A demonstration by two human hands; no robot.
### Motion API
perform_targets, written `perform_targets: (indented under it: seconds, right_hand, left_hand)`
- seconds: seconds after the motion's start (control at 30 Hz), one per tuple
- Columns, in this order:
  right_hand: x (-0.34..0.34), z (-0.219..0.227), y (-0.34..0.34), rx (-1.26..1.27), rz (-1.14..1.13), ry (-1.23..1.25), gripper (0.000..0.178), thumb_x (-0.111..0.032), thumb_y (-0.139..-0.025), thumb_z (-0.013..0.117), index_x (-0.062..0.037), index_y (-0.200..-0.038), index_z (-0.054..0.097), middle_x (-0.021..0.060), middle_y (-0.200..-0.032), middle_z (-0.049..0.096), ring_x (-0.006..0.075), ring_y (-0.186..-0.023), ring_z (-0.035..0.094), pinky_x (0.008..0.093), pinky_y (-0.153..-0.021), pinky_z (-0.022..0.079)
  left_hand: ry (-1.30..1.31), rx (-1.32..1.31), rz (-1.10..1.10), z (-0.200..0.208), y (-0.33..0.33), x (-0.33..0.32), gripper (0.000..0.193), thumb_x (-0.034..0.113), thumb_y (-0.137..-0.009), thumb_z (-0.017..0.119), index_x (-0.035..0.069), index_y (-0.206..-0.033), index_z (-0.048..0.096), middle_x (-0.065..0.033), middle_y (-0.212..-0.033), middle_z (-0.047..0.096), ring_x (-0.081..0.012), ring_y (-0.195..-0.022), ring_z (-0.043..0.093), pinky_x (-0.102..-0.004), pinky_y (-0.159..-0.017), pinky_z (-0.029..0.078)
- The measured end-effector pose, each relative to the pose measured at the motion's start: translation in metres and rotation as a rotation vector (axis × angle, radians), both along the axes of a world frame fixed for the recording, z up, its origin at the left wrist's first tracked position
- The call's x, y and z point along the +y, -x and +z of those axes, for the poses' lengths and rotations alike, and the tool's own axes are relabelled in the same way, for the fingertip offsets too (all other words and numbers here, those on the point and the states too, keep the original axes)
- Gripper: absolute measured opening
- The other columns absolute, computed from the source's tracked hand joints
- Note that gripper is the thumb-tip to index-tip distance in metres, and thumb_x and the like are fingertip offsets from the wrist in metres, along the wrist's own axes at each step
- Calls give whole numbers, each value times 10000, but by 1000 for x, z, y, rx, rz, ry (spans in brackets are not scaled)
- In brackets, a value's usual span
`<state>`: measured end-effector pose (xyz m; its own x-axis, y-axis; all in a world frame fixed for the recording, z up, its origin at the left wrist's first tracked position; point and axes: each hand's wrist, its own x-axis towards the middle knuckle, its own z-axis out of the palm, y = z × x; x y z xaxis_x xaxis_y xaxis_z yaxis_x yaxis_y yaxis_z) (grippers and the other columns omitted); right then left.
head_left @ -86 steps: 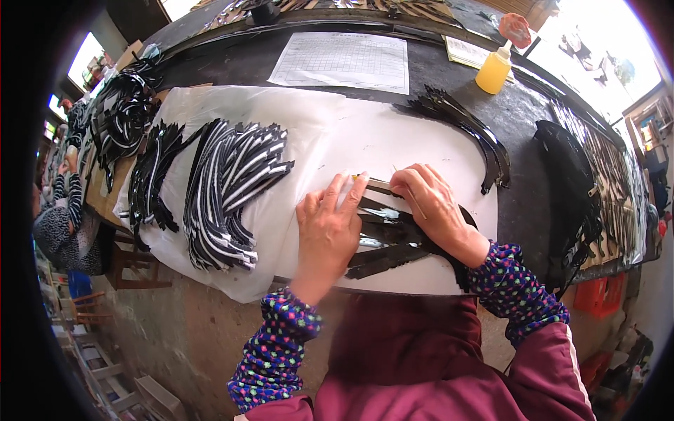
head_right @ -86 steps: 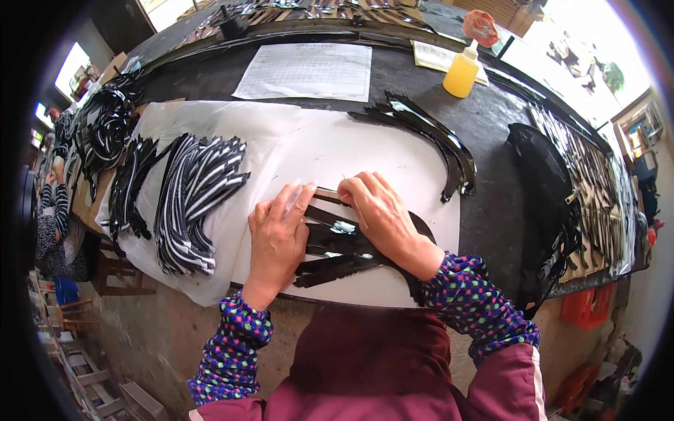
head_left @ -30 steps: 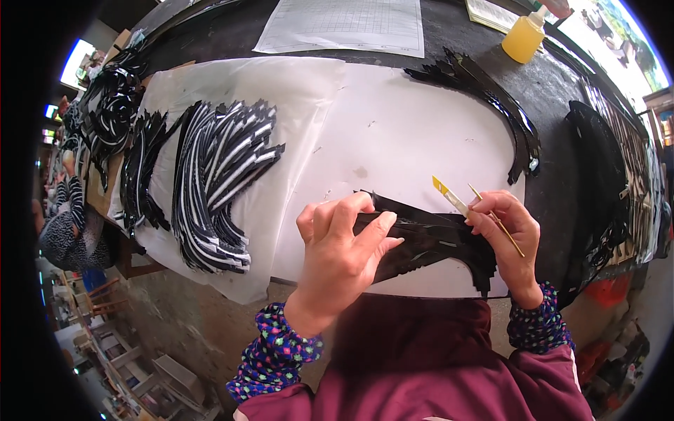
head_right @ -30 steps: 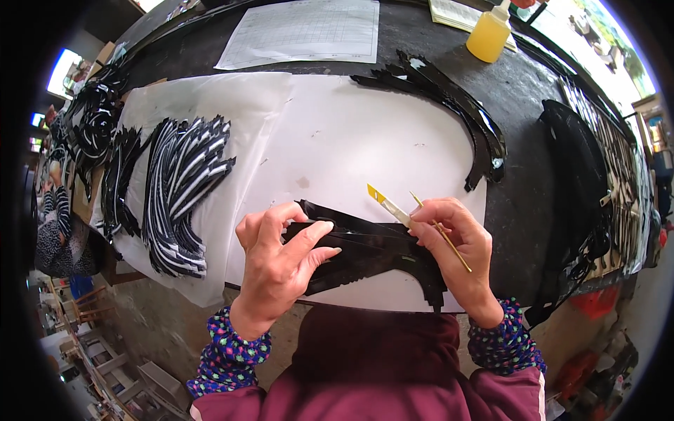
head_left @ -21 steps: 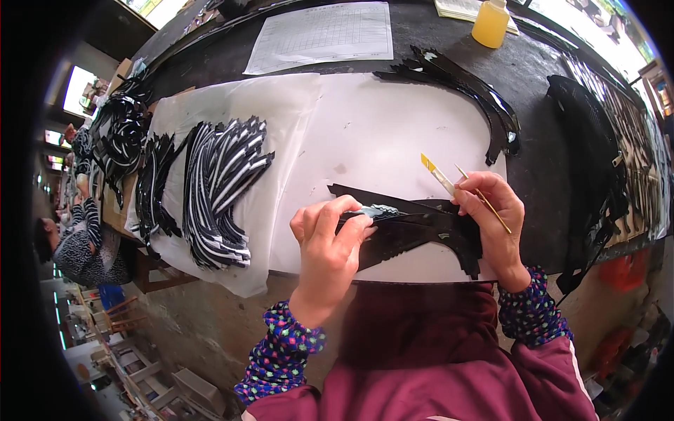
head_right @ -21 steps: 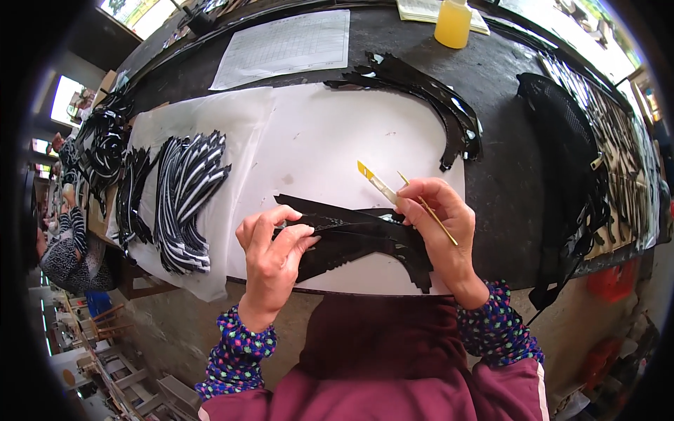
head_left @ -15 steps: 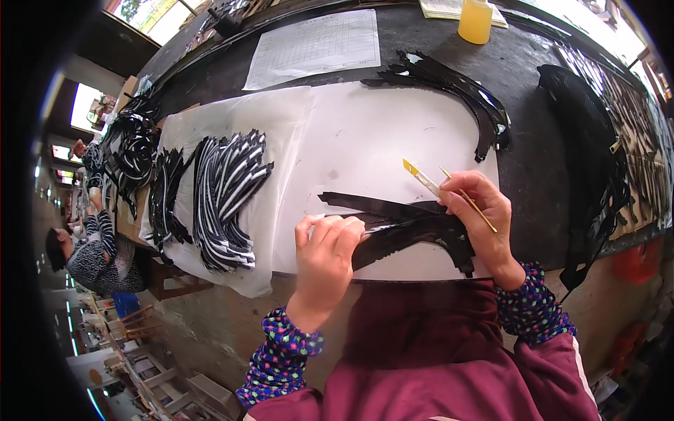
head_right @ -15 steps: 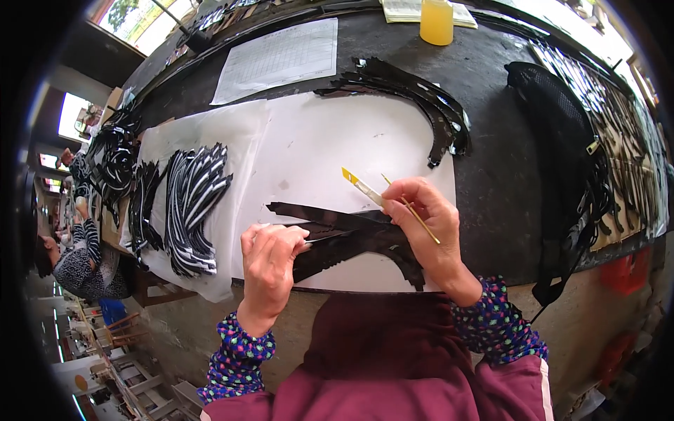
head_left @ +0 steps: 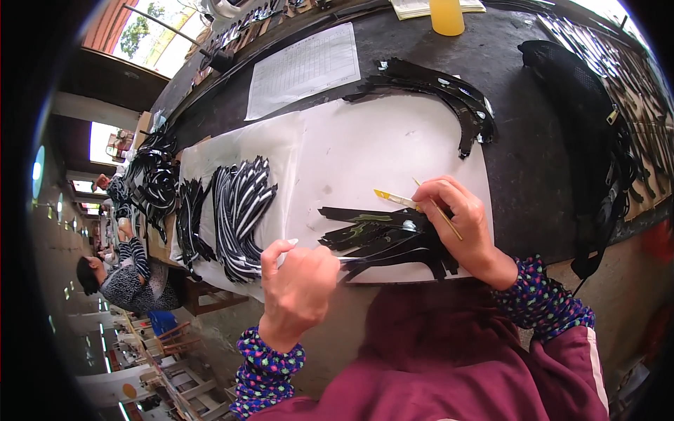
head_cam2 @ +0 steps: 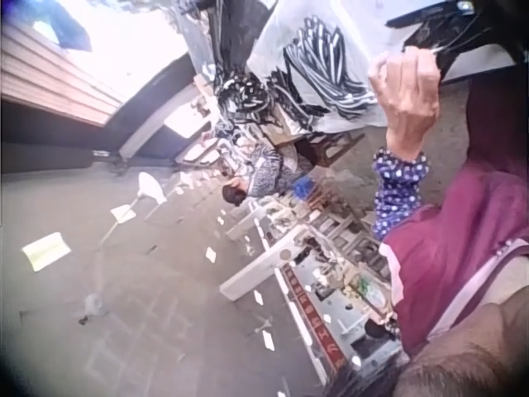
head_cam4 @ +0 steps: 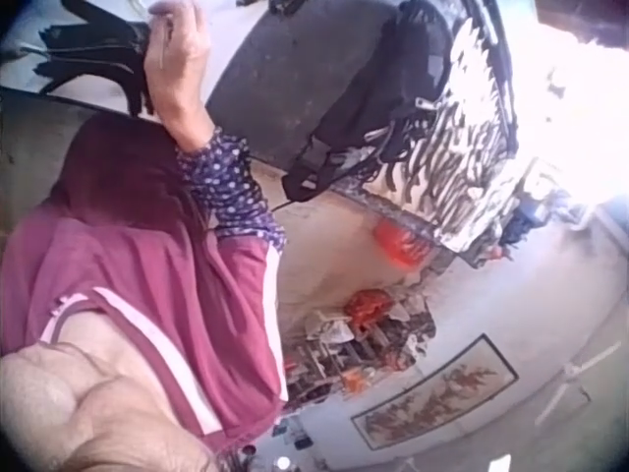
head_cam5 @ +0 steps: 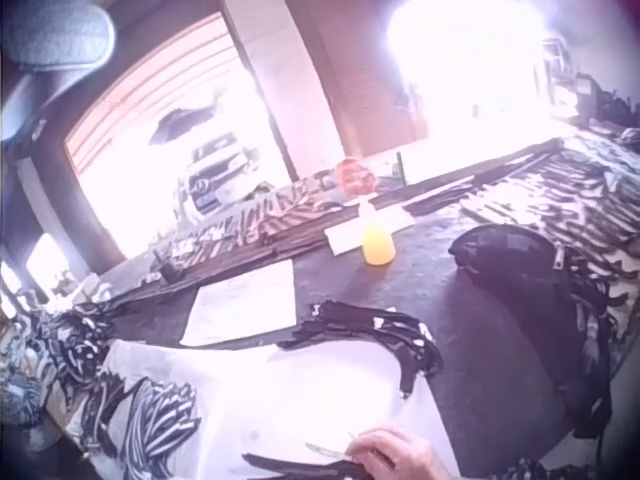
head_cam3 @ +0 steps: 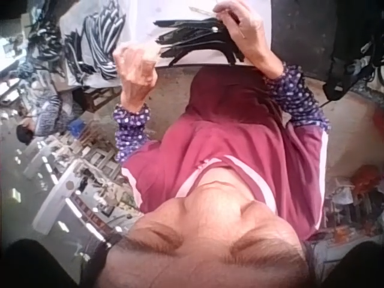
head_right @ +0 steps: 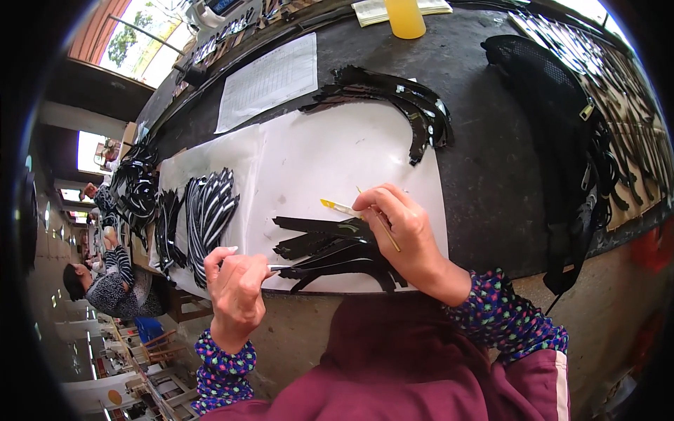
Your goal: Applying adhesive glue to shoe upper components using a small brush at a workbench.
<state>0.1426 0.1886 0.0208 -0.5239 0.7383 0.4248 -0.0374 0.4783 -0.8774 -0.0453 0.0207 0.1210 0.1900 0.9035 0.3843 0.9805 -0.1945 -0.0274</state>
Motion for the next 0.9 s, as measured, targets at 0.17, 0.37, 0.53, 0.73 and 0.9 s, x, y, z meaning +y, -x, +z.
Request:
perform_targets:
  seconds: [0.17, 0.37, 0.53, 0.73, 0.9]
  right_hand:
    - [0, -3, -6, -27, 15, 137, 125, 93, -904, 589, 4, -987, 622, 139, -923, 619, 299, -787, 642, 352, -705, 524]
    - [-8, -10, -1, -251, -16, -346, 368, 87, -764, 607, -13, -1116, 568, 138, -1096, 581, 312, -1012, 599, 391, -855, 517]
    - [-8, -9, 0, -227, -39, -333, 337, 100, -782, 604, -8, -1101, 577, 138, -1067, 585, 308, -976, 613, 378, -839, 523]
    - [2, 6, -17, 8, -211, -66, 132, 85, -922, 600, 16, -1027, 641, 132, -1005, 632, 207, -801, 660, 289, -712, 535]
    - [6, 6, -50, 91, -265, 156, 116, 80, -953, 584, 33, -1043, 639, 98, -1068, 617, 115, -884, 615, 239, -752, 528]
  left_hand:
    - [-65, 109, -29, 30, 7, 28, 114, 35, -850, 598, 71, -952, 637, -40, -869, 661, -177, -773, 624, -422, -972, 408]
    - [-160, 246, -28, 53, 15, 41, 169, 31, -868, 591, 73, -1023, 643, -43, -867, 662, -165, -774, 630, -425, -999, 388]
    - [-298, 79, 80, 74, 44, 46, 207, -58, -917, 572, 23, -1098, 631, -60, -893, 671, -184, -740, 627, -436, -981, 411]
    - [-21, -781, 136, 54, 51, 78, 99, 52, -1008, 566, 37, -1094, 611, -25, -816, 648, -100, -717, 613, -232, -713, 484]
    - [474, -604, 63, -35, 81, 107, 278, 140, -968, 627, 58, -1233, 644, -86, -1132, 673, -222, -1035, 645, -334, -935, 476]
